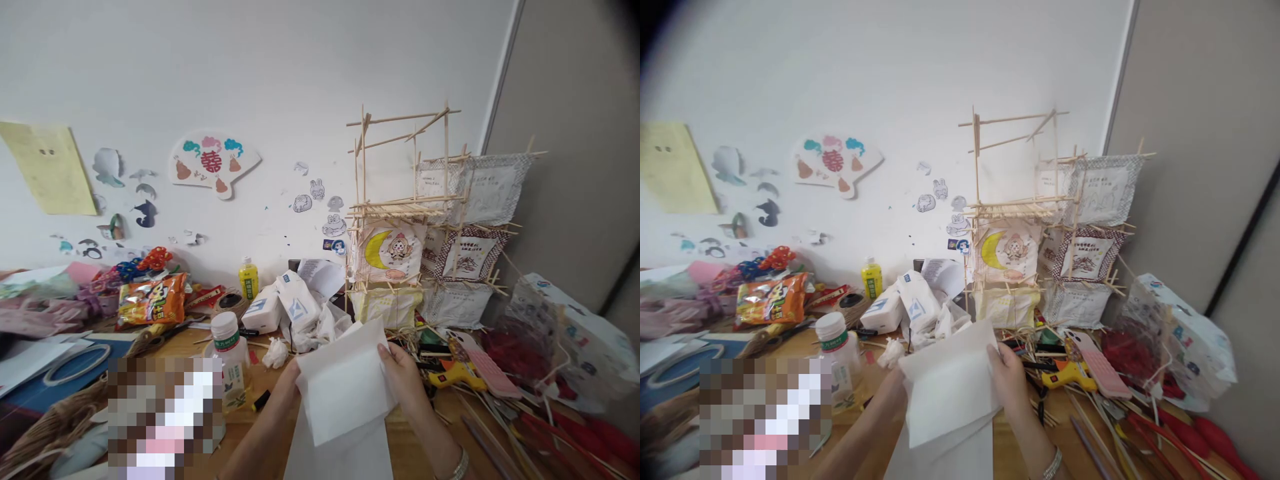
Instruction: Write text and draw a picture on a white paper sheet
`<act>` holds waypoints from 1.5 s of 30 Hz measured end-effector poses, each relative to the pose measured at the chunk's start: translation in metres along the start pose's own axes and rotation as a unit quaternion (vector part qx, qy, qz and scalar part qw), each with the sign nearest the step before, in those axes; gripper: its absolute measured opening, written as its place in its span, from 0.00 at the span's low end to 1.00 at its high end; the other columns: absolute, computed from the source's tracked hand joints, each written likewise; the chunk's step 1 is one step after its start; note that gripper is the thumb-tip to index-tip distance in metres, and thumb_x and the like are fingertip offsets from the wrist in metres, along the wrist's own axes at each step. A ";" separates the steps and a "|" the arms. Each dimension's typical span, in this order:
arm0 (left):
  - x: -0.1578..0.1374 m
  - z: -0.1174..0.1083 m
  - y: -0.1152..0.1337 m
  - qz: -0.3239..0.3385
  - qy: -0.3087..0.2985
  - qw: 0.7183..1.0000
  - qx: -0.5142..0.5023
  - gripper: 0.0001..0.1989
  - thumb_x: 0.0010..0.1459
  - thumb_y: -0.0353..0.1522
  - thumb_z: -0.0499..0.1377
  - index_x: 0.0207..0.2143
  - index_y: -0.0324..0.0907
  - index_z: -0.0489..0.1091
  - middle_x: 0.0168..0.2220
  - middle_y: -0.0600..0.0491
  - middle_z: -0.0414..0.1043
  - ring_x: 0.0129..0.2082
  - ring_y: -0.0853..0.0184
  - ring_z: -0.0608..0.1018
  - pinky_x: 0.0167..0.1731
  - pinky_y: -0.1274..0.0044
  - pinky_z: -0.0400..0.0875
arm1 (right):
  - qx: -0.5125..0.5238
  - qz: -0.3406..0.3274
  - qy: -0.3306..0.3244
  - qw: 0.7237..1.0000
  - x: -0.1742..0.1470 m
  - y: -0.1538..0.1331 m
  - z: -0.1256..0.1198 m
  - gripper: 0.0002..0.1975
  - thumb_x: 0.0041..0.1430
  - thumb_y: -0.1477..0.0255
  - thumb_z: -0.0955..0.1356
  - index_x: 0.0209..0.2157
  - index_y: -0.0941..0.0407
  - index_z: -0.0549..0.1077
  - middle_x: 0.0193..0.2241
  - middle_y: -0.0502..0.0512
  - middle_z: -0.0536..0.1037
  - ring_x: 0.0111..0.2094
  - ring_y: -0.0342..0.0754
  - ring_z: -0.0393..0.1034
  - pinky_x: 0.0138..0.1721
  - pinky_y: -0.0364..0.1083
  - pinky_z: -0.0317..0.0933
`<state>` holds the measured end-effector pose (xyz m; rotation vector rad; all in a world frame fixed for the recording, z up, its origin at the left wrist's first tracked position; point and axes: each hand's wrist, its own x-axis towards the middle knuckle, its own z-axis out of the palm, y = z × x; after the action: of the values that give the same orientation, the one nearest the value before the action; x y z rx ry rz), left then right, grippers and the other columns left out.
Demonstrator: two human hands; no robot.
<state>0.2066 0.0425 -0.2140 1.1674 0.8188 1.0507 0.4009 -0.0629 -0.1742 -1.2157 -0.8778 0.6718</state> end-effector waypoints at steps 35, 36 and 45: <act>-0.044 -0.008 0.033 -0.116 -0.257 0.953 0.108 0.23 0.43 0.46 0.65 0.34 0.37 0.73 0.31 0.50 0.75 0.34 0.58 0.76 0.34 0.72 0.68 | 0.170 0.010 0.186 0.968 0.024 -0.010 -0.049 0.22 0.38 0.61 0.72 0.37 0.56 0.74 0.31 0.51 0.80 0.34 0.50 0.73 0.34 0.45 0.66; -0.047 -0.006 0.033 -0.123 -0.276 0.946 0.120 0.21 0.43 0.45 0.65 0.34 0.37 0.73 0.32 0.50 0.75 0.35 0.58 0.75 0.35 0.73 0.68 | 0.170 0.011 0.185 0.968 0.024 -0.009 -0.048 0.21 0.37 0.62 0.73 0.36 0.57 0.74 0.31 0.51 0.80 0.33 0.49 0.73 0.34 0.45 0.66; -0.056 -0.011 0.056 -0.116 -0.340 0.925 0.125 0.17 0.39 0.24 0.61 0.36 0.39 0.72 0.33 0.54 0.75 0.35 0.62 0.75 0.32 0.77 0.67 | 0.165 0.017 0.158 0.973 0.019 -0.006 -0.040 0.19 0.39 0.62 0.72 0.33 0.58 0.74 0.30 0.53 0.80 0.31 0.50 0.72 0.32 0.45 0.64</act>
<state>0.1664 -0.0035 -0.1627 1.4849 0.5176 0.2970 0.4450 -0.0686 -0.1684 -1.0013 -0.4588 0.6026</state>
